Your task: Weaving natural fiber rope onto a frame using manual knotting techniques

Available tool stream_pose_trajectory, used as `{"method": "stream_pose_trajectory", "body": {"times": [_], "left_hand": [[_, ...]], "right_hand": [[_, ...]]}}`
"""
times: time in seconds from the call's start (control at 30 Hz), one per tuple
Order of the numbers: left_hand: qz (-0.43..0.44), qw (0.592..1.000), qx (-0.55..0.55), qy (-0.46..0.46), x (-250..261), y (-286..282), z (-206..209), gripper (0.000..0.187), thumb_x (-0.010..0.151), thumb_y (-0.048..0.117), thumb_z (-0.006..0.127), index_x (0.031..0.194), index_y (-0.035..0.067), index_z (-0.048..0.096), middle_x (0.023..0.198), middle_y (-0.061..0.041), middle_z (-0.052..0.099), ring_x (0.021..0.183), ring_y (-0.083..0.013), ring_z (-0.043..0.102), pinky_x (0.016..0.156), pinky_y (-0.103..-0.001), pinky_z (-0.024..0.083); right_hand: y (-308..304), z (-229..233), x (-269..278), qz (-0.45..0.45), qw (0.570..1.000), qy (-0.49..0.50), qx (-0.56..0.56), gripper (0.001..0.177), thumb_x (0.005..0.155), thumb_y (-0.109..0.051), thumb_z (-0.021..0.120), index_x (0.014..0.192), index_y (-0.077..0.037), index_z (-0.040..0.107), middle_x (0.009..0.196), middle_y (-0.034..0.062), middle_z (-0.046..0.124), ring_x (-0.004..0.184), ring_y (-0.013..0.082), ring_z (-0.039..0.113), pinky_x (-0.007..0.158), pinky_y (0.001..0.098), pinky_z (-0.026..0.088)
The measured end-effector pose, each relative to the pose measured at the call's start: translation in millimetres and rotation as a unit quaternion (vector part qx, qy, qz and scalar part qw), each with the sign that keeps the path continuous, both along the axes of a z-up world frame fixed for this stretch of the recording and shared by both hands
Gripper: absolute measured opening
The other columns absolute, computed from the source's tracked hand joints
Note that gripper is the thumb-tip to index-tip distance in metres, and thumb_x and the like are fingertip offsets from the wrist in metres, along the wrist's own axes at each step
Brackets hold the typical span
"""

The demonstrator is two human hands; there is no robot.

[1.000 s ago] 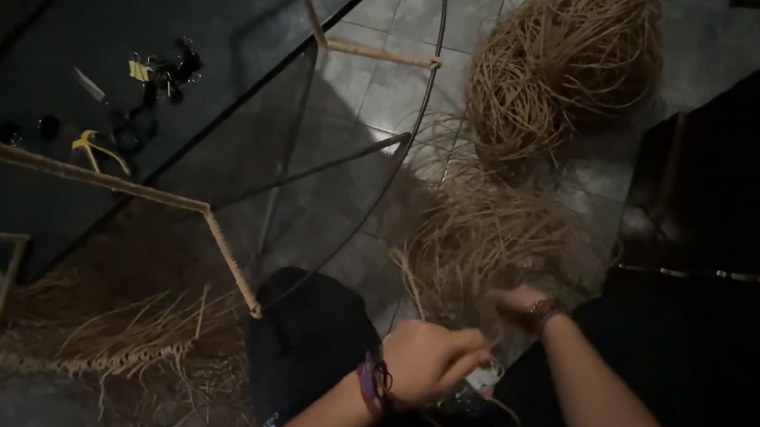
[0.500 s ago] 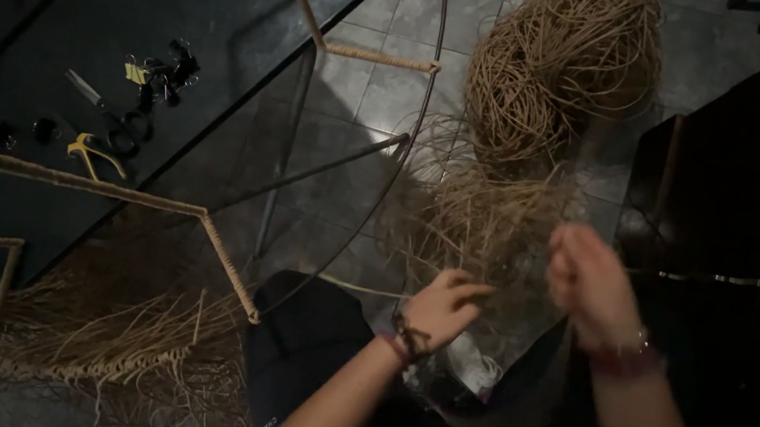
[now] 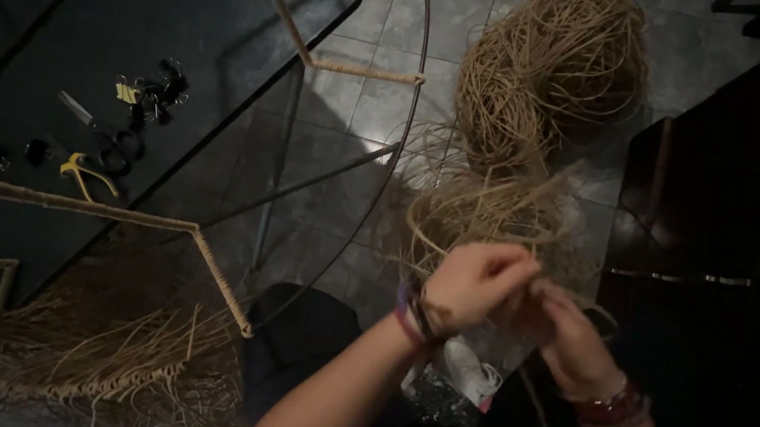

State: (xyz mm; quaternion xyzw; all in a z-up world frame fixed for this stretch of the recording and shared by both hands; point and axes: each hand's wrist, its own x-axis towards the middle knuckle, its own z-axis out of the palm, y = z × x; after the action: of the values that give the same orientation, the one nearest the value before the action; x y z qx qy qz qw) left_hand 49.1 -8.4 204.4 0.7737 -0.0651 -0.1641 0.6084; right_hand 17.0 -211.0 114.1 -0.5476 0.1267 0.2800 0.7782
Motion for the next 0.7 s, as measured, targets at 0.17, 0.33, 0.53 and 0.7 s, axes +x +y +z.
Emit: {"method": "stream_pose_trajectory", "body": {"times": [0.17, 0.33, 0.53, 0.7], "left_hand": [[-0.004, 0.975, 0.197, -0.100, -41.0, 7.4, -2.7, 0.029, 0.103, 0.044, 0.053, 0.092, 0.021, 0.068, 0.073, -0.009, 0.070, 0.082, -0.0391, 0.070, 0.069, -0.047, 0.056], [0.011, 0.970, 0.229, -0.086, -58.7, 33.5, -41.1, 0.030, 0.103, 0.044, 0.053, 0.086, 0.022, 0.061, 0.069, -0.010, 0.064, 0.081, -0.0386, 0.068, 0.066, -0.045, 0.054], [0.085, 0.986, 0.140, 0.009, -60.1, 32.4, -59.3, 0.029, 0.103, 0.042, 0.054, 0.088, 0.021, 0.068, 0.068, -0.011, 0.068, 0.079, -0.0424, 0.069, 0.063, -0.045, 0.054], [0.081, 0.992, 0.096, -0.001, -58.9, 25.6, -65.5, 0.028, 0.104, 0.033, 0.054, 0.085, 0.015, 0.064, 0.064, -0.016, 0.065, 0.073, -0.0453, 0.067, 0.062, -0.045, 0.052]], "right_hand": [[43.9, 56.2, 41.6, -0.050, 0.997, 0.042, 0.042, 0.029, 0.109, -0.021, 0.052, 0.113, 0.005, 0.065, 0.110, 0.0178, 0.071, 0.093, 0.0268, 0.066, 0.087, 0.0422, 0.054], [52.9, 10.8, 57.4, 0.002, 0.996, 0.087, 0.022, 0.035, 0.105, -0.029, 0.063, 0.103, 0.005, 0.068, 0.085, 0.0192, 0.069, 0.073, 0.0307, 0.063, 0.066, 0.0430, 0.053], [49.4, 9.4, 47.3, 0.055, 0.996, 0.036, -0.054, 0.033, 0.100, -0.019, 0.067, 0.115, 0.011, 0.069, 0.099, 0.0254, 0.074, 0.070, 0.0306, 0.069, 0.052, 0.0389, 0.055], [20.7, 2.7, 49.9, 0.041, 0.738, -0.502, -0.449, 0.039, 0.094, -0.015, 0.075, 0.132, -0.020, 0.072, 0.126, 0.0031, 0.062, 0.116, 0.0330, 0.063, 0.098, 0.0465, 0.054]]}}
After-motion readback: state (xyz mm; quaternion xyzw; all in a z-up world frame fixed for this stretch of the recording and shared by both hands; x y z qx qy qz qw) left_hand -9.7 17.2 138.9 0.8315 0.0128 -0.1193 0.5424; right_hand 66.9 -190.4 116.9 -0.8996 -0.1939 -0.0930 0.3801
